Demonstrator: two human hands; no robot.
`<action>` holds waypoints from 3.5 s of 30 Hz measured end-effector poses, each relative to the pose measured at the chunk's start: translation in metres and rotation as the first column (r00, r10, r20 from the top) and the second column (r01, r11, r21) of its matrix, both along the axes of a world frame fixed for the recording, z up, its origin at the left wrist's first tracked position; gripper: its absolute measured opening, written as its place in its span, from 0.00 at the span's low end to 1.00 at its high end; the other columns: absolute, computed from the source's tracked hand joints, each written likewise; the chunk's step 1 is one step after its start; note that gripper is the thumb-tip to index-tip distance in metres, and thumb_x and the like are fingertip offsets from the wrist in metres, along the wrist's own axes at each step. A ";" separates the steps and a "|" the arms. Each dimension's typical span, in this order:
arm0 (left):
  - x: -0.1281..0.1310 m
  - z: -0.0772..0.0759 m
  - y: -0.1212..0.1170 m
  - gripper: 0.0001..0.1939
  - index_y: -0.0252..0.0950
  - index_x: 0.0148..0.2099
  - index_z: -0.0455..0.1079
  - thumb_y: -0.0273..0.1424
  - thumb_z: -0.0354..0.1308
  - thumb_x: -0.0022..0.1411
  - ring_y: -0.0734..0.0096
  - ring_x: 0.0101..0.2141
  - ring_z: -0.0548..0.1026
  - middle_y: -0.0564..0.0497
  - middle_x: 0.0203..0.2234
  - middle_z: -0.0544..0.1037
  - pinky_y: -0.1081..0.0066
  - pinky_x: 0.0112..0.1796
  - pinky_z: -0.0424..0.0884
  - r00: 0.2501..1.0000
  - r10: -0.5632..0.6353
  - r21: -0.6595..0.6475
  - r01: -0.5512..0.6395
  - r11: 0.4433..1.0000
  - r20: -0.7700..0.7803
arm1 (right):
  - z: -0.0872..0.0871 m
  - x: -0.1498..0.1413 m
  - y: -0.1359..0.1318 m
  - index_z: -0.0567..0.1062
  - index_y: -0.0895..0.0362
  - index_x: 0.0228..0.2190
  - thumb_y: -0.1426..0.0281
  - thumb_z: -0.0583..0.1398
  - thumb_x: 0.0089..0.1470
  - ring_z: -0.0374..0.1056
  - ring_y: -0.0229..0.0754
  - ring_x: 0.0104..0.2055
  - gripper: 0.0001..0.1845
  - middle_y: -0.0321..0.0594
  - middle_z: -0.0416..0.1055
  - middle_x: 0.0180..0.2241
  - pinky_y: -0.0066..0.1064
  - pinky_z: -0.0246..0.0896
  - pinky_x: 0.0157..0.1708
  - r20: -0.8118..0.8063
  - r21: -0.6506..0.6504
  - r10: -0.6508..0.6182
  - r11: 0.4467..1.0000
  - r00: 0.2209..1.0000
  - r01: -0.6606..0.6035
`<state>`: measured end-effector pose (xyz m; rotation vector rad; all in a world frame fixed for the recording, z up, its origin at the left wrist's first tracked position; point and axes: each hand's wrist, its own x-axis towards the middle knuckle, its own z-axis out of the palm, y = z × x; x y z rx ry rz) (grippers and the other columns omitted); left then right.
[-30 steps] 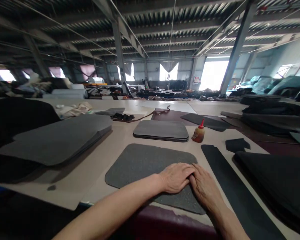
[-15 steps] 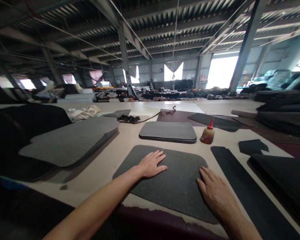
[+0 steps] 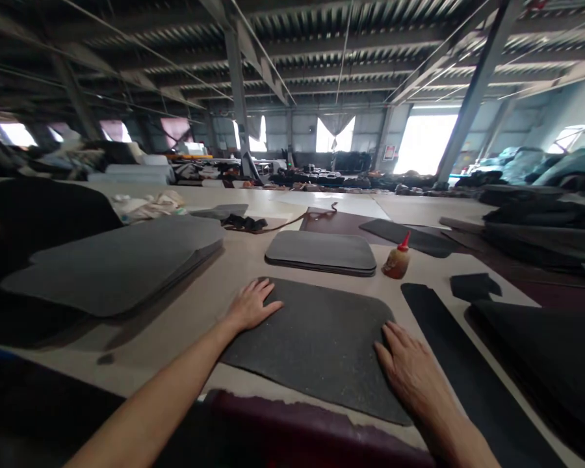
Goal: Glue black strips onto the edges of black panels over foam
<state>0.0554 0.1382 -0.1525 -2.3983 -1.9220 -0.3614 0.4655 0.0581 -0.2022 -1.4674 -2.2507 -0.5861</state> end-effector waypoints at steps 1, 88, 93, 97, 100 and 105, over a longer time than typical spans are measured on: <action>0.000 -0.001 0.000 0.40 0.39 0.68 0.60 0.60 0.43 0.66 0.45 0.67 0.55 0.46 0.68 0.59 0.47 0.64 0.54 1.000 0.008 0.010 -0.008 1.000 0.004 | 0.006 -0.004 -0.001 0.77 0.60 0.48 0.60 0.46 0.67 0.65 0.60 0.60 0.25 0.57 0.71 0.56 0.53 0.66 0.56 -0.010 -0.013 -0.030 0.999 0.999 0.030; 0.002 -0.001 -0.001 0.36 0.38 0.66 0.63 0.56 0.43 0.67 0.47 0.65 0.59 0.46 0.66 0.64 0.50 0.62 0.59 0.987 -0.133 0.051 0.137 0.989 -0.087 | 0.059 -0.062 0.043 0.54 0.72 0.66 0.53 0.44 0.69 0.34 0.60 0.73 0.39 0.62 0.43 0.70 0.56 0.29 0.68 -0.151 -0.454 -0.337 0.859 0.929 0.238; 0.010 0.012 -0.012 0.29 0.37 0.58 0.71 0.51 0.46 0.68 0.45 0.60 0.64 0.41 0.60 0.70 0.43 0.59 0.58 0.988 -0.092 0.146 0.109 0.983 -0.123 | 0.055 -0.089 -0.008 0.59 0.61 0.66 0.45 0.45 0.66 0.41 0.57 0.72 0.40 0.50 0.49 0.70 0.55 0.35 0.68 -0.129 -0.472 -0.013 0.880 0.992 -0.050; 0.022 0.031 -0.037 0.23 0.34 0.44 0.77 0.46 0.48 0.70 0.45 0.54 0.69 0.36 0.48 0.75 0.42 0.58 0.56 0.963 -0.159 0.195 0.203 0.959 -0.219 | 0.050 -0.096 -0.022 0.59 0.60 0.66 0.44 0.45 0.66 0.44 0.57 0.71 0.41 0.49 0.50 0.70 0.54 0.38 0.68 -0.115 -0.464 -0.023 0.885 0.993 -0.033; 0.028 0.035 -0.064 0.24 0.37 0.52 0.75 0.48 0.46 0.71 0.54 0.55 0.69 0.41 0.52 0.75 0.55 0.56 0.63 0.921 -0.331 0.095 0.356 0.930 -0.207 | 0.050 -0.096 -0.021 0.61 0.60 0.65 0.46 0.46 0.66 0.44 0.59 0.71 0.39 0.50 0.51 0.69 0.58 0.40 0.66 -0.099 -0.445 -0.026 0.895 0.995 -0.021; 0.019 0.019 -0.096 0.36 0.41 0.71 0.54 0.54 0.46 0.69 0.53 0.68 0.53 0.46 0.70 0.55 0.51 0.65 0.54 0.905 -0.405 -0.122 0.391 0.912 -0.131 | 0.050 -0.095 -0.020 0.62 0.56 0.65 0.42 0.47 0.64 0.46 0.66 0.69 0.41 0.50 0.52 0.69 0.64 0.45 0.63 -0.060 -0.433 0.016 0.901 0.998 -0.040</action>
